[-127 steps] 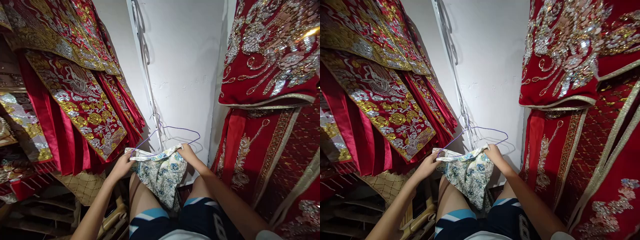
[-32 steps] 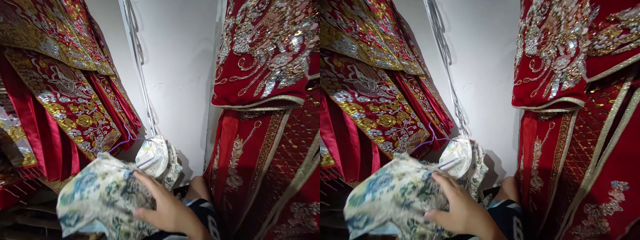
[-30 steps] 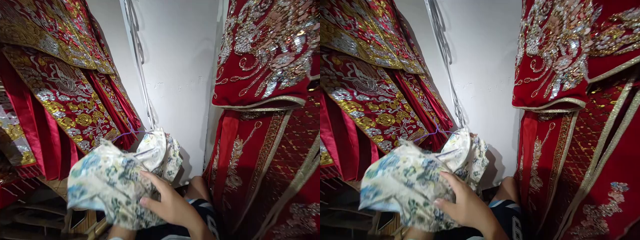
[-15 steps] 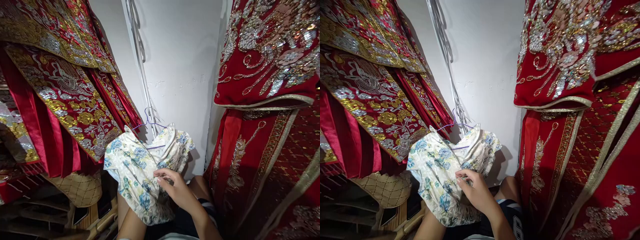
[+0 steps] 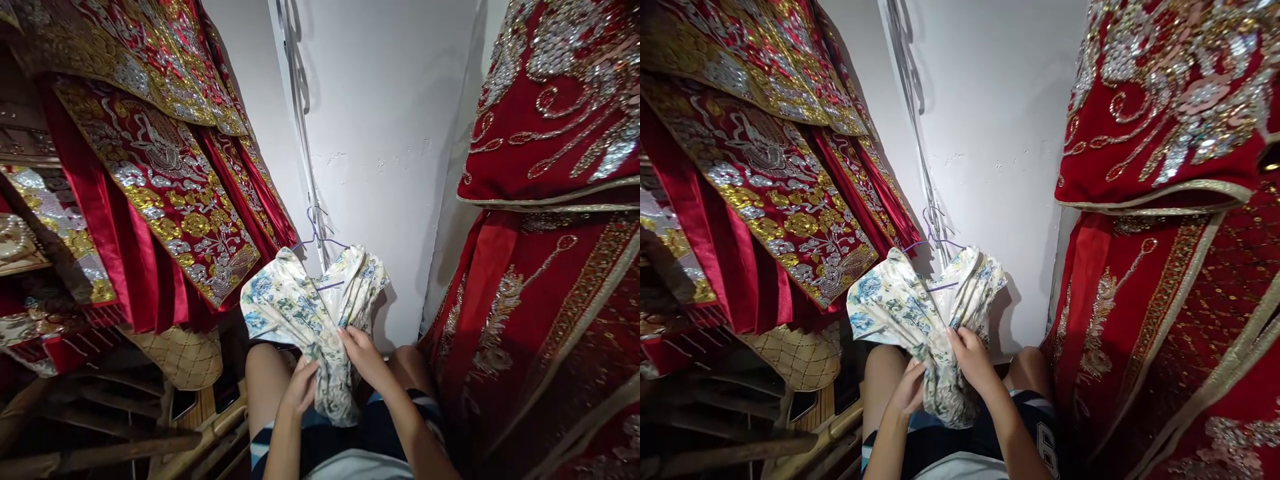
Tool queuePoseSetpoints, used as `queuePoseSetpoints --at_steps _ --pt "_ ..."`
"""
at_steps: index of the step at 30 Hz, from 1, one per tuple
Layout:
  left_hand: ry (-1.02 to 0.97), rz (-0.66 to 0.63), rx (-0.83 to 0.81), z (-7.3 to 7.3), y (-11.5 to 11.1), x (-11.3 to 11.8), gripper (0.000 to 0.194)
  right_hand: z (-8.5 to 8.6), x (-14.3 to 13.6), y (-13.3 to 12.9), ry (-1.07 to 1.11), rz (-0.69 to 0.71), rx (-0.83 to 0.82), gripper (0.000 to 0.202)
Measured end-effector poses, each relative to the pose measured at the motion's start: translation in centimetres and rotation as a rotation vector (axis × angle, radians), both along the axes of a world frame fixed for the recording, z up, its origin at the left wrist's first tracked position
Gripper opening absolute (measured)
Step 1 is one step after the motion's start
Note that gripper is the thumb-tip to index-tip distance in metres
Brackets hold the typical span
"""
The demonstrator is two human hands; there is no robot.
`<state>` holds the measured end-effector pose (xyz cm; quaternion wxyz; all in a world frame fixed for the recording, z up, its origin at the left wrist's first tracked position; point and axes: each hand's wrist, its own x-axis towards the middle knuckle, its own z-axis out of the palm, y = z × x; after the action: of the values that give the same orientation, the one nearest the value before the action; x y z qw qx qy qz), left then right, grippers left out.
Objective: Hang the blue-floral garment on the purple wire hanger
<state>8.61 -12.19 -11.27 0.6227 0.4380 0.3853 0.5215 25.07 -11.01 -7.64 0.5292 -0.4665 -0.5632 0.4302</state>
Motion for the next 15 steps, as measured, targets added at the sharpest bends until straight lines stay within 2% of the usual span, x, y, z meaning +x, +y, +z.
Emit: queuePoseSetpoints --at_steps 3,6,12,15 --pt "-0.079 0.042 -0.074 -0.2 -0.4 0.5 0.053 1.1 -0.3 -0.2 -0.043 0.013 0.025 0.05" --pt "-0.085 0.12 -0.134 0.0 -0.5 0.8 0.048 1.9 0.0 -0.2 -0.067 0.065 0.038 0.051" --pt "-0.095 0.174 -0.141 -0.1 0.2 0.9 0.049 2.2 0.2 -0.5 0.056 0.096 -0.025 0.044" --pt "-0.021 0.403 -0.131 -0.7 0.6 0.6 0.048 2.2 0.0 -0.9 0.172 0.088 -0.084 0.038"
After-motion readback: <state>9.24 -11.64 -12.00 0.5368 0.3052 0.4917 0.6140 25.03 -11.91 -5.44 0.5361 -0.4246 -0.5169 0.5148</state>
